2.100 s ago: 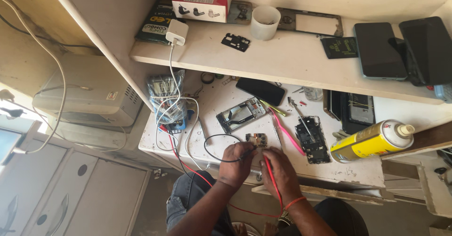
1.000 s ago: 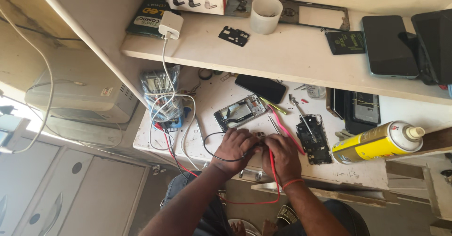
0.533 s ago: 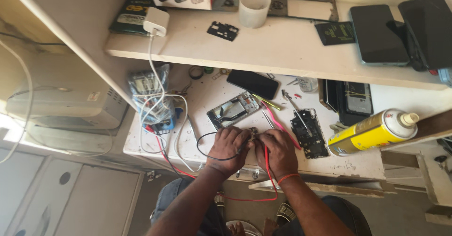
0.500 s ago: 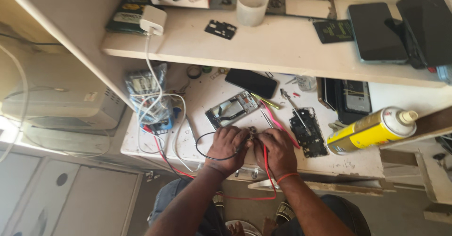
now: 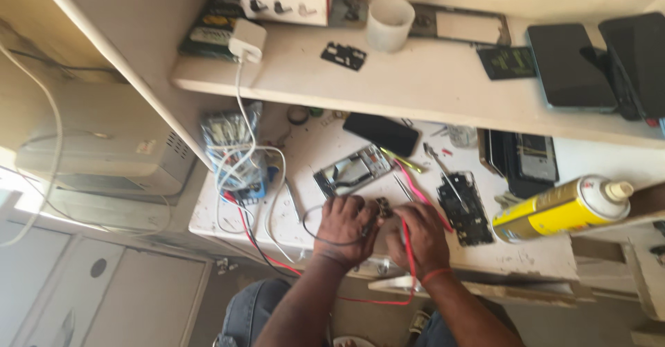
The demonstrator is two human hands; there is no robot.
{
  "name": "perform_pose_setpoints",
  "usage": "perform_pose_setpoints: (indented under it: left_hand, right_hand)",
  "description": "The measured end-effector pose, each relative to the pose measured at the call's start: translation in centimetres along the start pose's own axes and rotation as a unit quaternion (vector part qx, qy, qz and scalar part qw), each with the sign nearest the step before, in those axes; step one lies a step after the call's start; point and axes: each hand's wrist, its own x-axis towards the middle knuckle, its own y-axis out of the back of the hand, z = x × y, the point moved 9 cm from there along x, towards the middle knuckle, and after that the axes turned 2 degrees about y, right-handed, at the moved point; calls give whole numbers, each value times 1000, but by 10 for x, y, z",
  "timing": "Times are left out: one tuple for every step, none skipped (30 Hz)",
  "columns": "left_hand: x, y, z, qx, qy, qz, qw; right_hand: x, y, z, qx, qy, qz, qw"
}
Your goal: The person works on a disassembled phone motherboard on a cluttered repair bench, using tweezers to manipulate small components on the board. They then pick up multimeter probes and touch them to points on the board, testing the circuit while holding the board steady with the other hand.
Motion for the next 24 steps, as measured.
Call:
perform_pose_setpoints:
  left_hand:
    - [-1,-1,-1,-1,7,-4,1000]
    - [-2,-2,-1,-4,12,-8,1000]
    - [-2,-4,-2,-1,15,-14,1000]
    - [-3,-6,-3,1,18,-21,1000]
    - [-2,-9,-4,2,23,-28,999]
    - [-2,-9,-4,9,18,-20,1000]
    - [-3,-9,-4,14,15,-13,1000]
    - [-4,-8,-4,21,13,-6,1000]
    - [-5,-9,-5,22,13,-4,1000]
    - [-6,-10,-5,23,12,-2,1000]
    - [-6,-11,-5,23,10,-1,1000]
    - [-7,-12,-6,26,11,-8,1000]
    - [-7,-13,-6,29,11,-14,999]
    - [-6,-14,-7,33,12,-19,999]
    - [-6,-17,-7,37,16,-30,999]
    - [-6,-18,-7,41,19,-42,998]
    - [-6,-19,-8,45,23,-53,997]
    - [-6,-17,-7,46,20,-47,998]
    - [-5,-16,-7,46,17,-41,998]
    - [-5,-15,-6,47,15,-34,998]
    - [-5,-15,-6,47,15,-34,998]
    - [-5,-15,-5,49,15,-35,998]
    - [-5,-15,-5,50,16,-36,998]
    - [-5,-15,-6,50,21,-43,998]
  right_hand:
    - [-2,0,3,11,-2,1,1000]
    - [-5,0,5,21,-5,4,1000]
    - [-9,0,10,47,-28,17,998]
    - [-13,1,14,73,-50,31,996]
    - [-17,1,20,98,-74,42,992]
    - [-19,2,22,107,-82,47,990]
    - [-23,2,23,115,-92,49,988]
    - [-25,3,23,125,-102,51,986]
    - [-25,4,20,113,-87,55,988]
    - [-23,6,17,102,-72,59,990]
    - [-21,9,13,89,-58,63,992]
    - [-20,11,10,96,-48,69,992]
    - [-17,13,7,104,-36,75,991]
    - [-15,16,4,112,-24,80,990]
    - [-12,18,3,110,-19,77,991]
    - [-10,19,1,109,-13,74,991]
    - [-9,19,-1,107,-8,71,992]
    - [-8,20,-1,107,-9,72,992]
    - [-8,20,-2,106,-9,72,992]
    - [-7,20,-2,106,-9,72,992]
    - [-7,19,-2,101,-11,69,992]
    - [-7,18,-1,96,-13,66,993]
    - [-7,17,-1,92,-16,63,994]
    - [-7,14,-1,88,-16,57,994]
